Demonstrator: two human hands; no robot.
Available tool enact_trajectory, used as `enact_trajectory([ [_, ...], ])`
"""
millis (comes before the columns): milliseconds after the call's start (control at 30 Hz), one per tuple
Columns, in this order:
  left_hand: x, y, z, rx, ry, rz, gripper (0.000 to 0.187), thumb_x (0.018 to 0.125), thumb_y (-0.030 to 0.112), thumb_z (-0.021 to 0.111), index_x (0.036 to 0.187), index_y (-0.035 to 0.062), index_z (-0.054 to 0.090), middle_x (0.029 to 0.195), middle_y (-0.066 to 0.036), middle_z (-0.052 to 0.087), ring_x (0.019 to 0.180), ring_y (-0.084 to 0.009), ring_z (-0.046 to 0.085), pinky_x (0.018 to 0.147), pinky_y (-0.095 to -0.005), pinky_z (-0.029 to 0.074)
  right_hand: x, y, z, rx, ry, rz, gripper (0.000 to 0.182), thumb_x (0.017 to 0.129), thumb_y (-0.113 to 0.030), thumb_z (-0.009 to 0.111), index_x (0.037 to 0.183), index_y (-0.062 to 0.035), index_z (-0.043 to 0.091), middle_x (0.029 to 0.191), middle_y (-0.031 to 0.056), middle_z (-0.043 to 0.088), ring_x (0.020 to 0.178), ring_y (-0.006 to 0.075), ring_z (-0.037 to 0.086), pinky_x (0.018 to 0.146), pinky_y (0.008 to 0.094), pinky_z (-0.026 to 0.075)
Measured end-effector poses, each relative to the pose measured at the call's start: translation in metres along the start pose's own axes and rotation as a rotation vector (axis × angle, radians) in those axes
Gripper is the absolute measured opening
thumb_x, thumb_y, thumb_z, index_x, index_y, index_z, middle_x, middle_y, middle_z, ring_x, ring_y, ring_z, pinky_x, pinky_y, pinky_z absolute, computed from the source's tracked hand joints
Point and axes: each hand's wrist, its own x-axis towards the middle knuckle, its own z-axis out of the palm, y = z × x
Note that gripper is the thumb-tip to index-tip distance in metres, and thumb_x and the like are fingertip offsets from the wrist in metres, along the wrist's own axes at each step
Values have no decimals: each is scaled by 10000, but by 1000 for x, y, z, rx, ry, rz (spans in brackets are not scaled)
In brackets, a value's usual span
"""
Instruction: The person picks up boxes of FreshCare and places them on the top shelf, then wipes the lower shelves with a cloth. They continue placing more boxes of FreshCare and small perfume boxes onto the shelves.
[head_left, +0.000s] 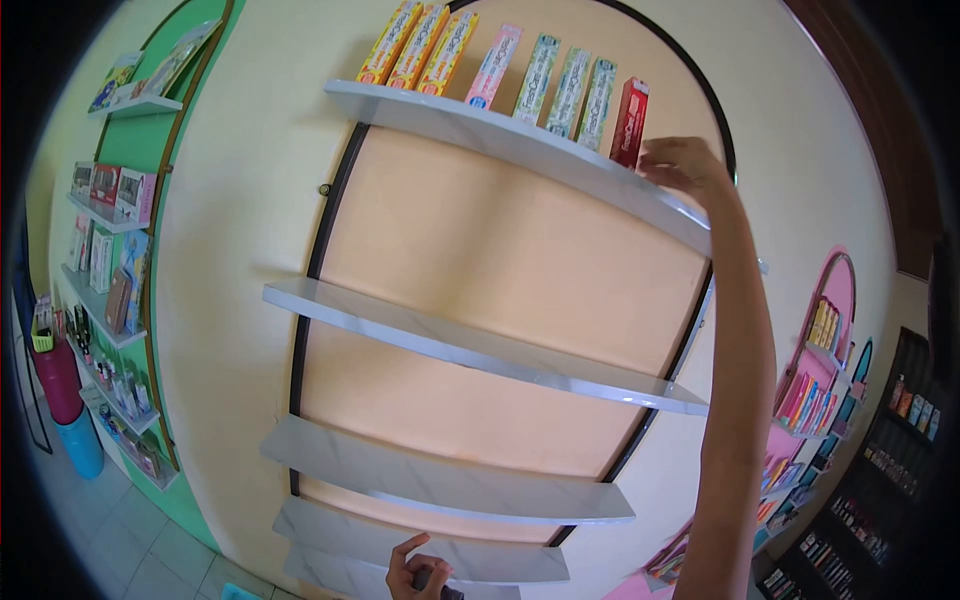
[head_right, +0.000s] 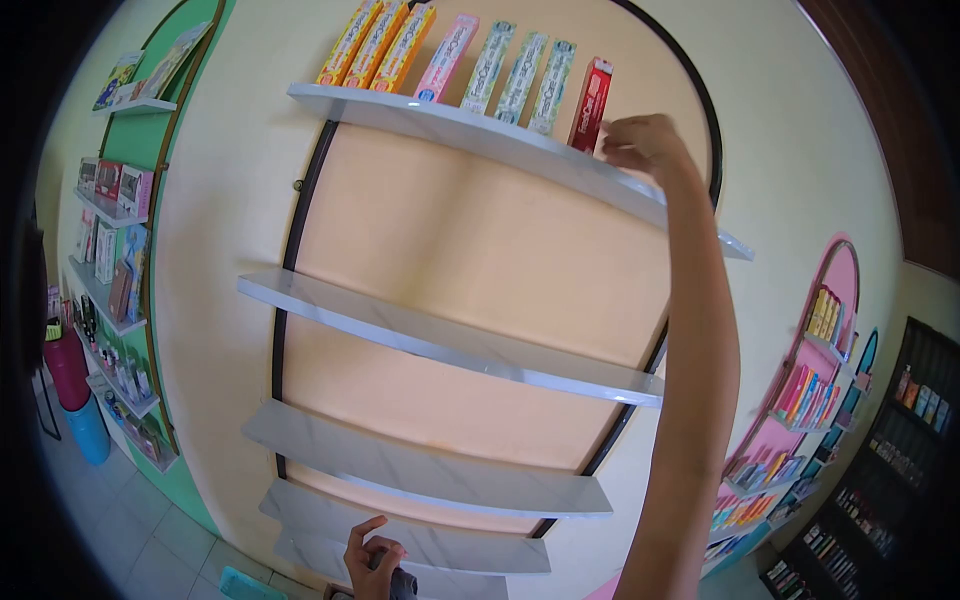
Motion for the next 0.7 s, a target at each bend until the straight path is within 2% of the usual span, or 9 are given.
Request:
enact_trajectory([
  [67,0,3,-6,10,-31,18,375,783,-10,542,1147,13,454,740,0,538,626,-57,461,566,-172,373,-21,7,-9,75,217,-257,358,728,-31,590,1056,80,502,876,132,614,764,198,602,676,303,523],
  [167,0,12,-8,210,31,-52,409,778,9,496,1173,10,394,669,-38,557,579,-51,435,557,-163,346,-119,11,15,185,574,-486,355,769,-70,567,1081,74,482,944,156,595,861,206,591,741,291,503],
  [200,0,12,-9,153,40,-66,406,747,-22,489,1143,1,403,623,-9,508,558,-57,413,539,-173,333,-162,20,34,255,676,-514,309,796,-88,548,1055,70,493,949,165,589,867,199,587,722,262,498],
  [233,-3,11,-11,180,18,-127,406,747,-22,489,1143,1,403,623,-9,508,558,-57,413,539,-173,333,-206,44,50,119,803,-514,326,855,-104,455,1130,69,446,1056,193,540,968,236,548,807,327,489],
  [300,-1,11,-17,117,59,-163,381,752,-8,500,1122,5,409,589,16,446,539,-56,385,519,-185,315,-317,101,109,294,940,-492,205,800,-43,499,976,62,508,907,141,588,815,202,573,711,292,470],
  [367,-1,4,-17,215,70,-233,346,763,8,508,1097,18,417,569,31,396,531,-52,370,501,-194,303,-422,149,156,77,168,-499,150,776,-97,559,887,4,565,907,129,589,874,298,549,835,347,424],
  [467,-15,-38,-27,328,-51,-313,327,809,41,493,1127,23,416,668,14,470,612,-47,419,562,-179,346,-509,148,218,306,-164,348,427,774,-136,578,1148,2,425,1096,182,502,1026,304,492,909,364,364],
  [500,-27,-66,-27,411,-73,-322,302,810,51,482,1105,39,418,648,17,426,600,-48,409,519,-189,339,-557,150,233,630,23,719,488,787,-139,552,1203,17,352,1104,188,487,1035,269,480,911,353,350],
  [700,-131,-198,-73,705,-583,-862,197,825,86,499,1009,16,494,774,-46,529,716,-86,506,639,-220,407,-686,200,217,384,364,1353,389,766,-44,453,1132,47,358,886,180,557,822,220,550,722,318,433],
])
